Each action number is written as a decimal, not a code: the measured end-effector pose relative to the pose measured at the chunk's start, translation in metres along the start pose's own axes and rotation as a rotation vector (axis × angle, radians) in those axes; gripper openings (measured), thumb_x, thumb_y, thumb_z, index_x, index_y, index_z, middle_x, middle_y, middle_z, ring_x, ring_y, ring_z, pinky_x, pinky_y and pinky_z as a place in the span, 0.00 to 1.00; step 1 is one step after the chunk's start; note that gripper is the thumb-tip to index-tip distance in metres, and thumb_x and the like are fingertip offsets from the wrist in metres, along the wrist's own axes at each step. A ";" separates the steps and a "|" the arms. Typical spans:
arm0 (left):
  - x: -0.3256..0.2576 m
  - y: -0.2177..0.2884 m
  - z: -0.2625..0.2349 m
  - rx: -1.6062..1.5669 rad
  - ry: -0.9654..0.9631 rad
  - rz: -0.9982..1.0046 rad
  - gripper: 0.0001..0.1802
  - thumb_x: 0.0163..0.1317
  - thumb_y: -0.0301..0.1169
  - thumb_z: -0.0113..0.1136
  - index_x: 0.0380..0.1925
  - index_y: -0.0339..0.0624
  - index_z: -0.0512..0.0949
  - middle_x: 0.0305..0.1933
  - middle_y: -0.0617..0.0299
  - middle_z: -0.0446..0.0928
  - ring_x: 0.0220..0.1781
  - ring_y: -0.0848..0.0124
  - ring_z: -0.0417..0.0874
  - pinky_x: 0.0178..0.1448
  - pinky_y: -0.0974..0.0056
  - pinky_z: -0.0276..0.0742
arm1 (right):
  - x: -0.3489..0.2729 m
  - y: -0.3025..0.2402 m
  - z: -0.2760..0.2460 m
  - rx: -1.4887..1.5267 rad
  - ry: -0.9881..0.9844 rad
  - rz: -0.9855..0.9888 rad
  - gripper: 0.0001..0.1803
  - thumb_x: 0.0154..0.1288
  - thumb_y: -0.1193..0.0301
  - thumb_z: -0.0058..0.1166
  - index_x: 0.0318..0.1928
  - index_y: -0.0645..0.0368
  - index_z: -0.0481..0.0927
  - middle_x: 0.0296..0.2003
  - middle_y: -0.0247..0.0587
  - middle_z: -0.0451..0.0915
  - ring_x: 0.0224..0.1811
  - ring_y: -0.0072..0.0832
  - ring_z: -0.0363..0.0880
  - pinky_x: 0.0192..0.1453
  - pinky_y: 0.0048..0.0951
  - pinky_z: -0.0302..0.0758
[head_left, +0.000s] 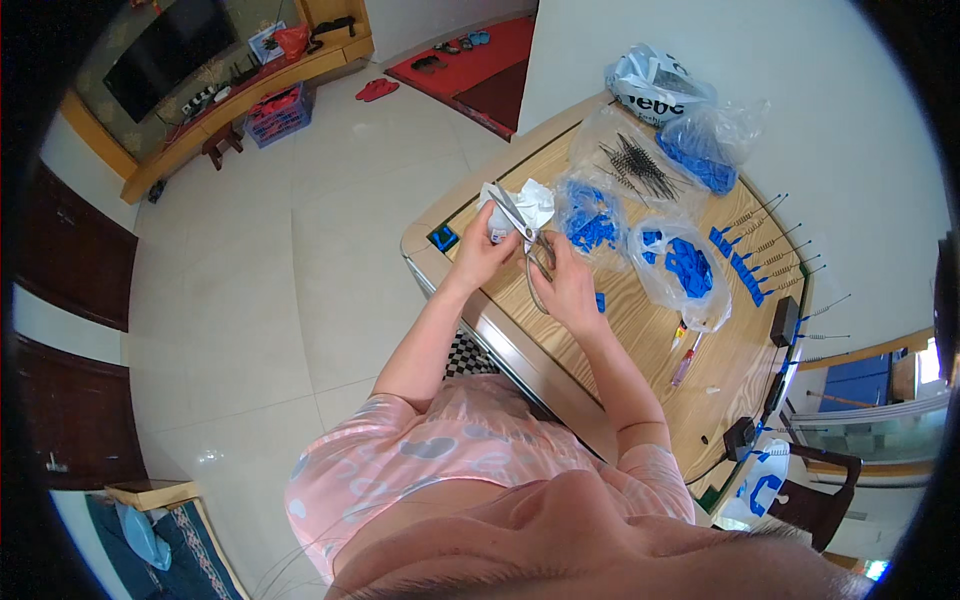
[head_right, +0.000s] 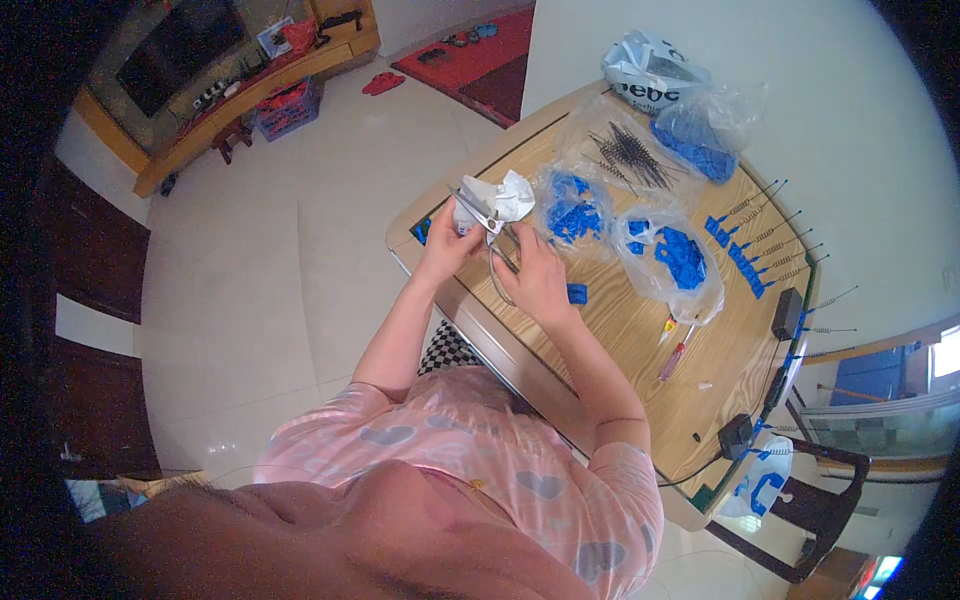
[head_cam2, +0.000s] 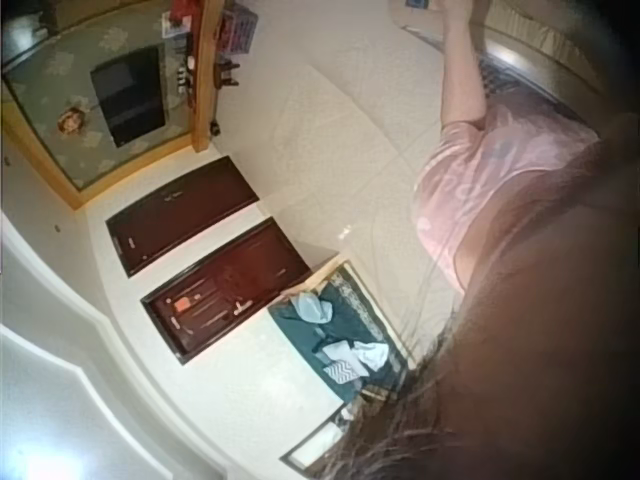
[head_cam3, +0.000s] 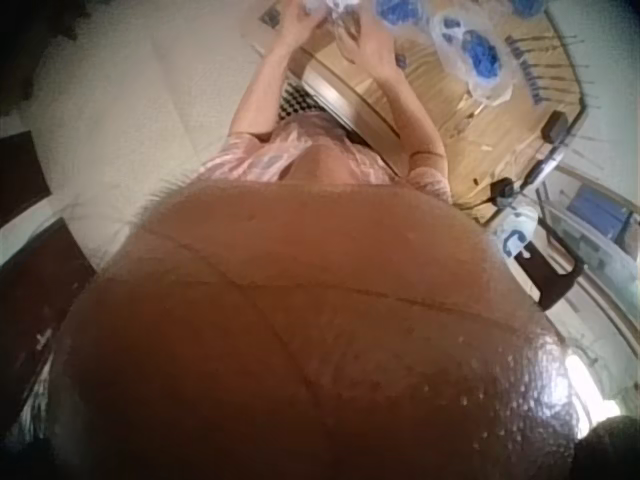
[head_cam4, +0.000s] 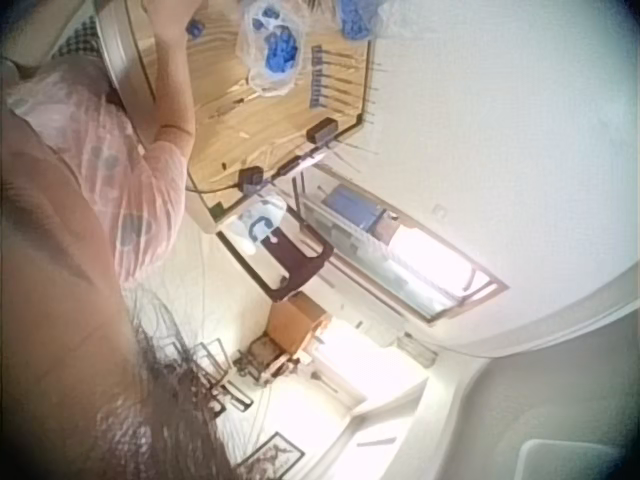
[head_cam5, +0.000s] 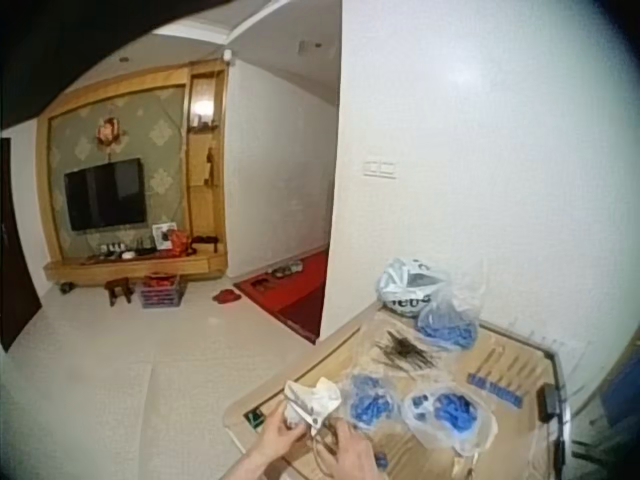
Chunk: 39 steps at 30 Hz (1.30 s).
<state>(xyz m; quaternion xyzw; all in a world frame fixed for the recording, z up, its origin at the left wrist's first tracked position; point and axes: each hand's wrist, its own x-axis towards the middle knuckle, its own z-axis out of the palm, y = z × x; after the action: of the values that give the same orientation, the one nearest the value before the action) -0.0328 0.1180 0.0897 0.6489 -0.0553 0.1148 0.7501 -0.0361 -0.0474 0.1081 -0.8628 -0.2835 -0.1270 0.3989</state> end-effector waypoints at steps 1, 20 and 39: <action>0.000 -0.001 -0.001 0.000 0.000 0.001 0.15 0.60 0.21 0.55 0.47 0.40 0.67 0.29 0.69 0.73 0.22 0.83 0.69 0.22 0.75 0.64 | 0.000 0.000 -0.001 -0.001 -0.018 0.005 0.22 0.56 0.69 0.61 0.48 0.63 0.69 0.31 0.50 0.75 0.28 0.40 0.73 0.33 0.36 0.71; 0.001 -0.004 -0.003 0.075 0.023 0.024 0.11 0.60 0.25 0.59 0.40 0.40 0.68 0.25 0.69 0.71 0.21 0.83 0.69 0.22 0.74 0.63 | 0.000 0.010 -0.005 0.003 -0.002 0.124 0.16 0.59 0.67 0.58 0.44 0.60 0.71 0.29 0.52 0.79 0.32 0.47 0.80 0.34 0.39 0.73; -0.015 -0.079 -0.054 0.253 0.348 0.058 0.08 0.57 0.25 0.59 0.36 0.39 0.71 0.33 0.63 0.77 0.34 0.77 0.77 0.40 0.70 0.73 | 0.008 0.053 0.017 -0.608 -0.025 -0.099 0.28 0.45 0.54 0.65 0.42 0.58 0.75 0.36 0.46 0.72 0.42 0.42 0.72 0.44 0.41 0.65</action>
<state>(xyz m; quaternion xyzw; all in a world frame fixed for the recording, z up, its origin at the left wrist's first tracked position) -0.0318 0.1596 0.0019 0.7063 0.0712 0.2526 0.6574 0.0018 -0.0589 0.0676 -0.9293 -0.2790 -0.2145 0.1123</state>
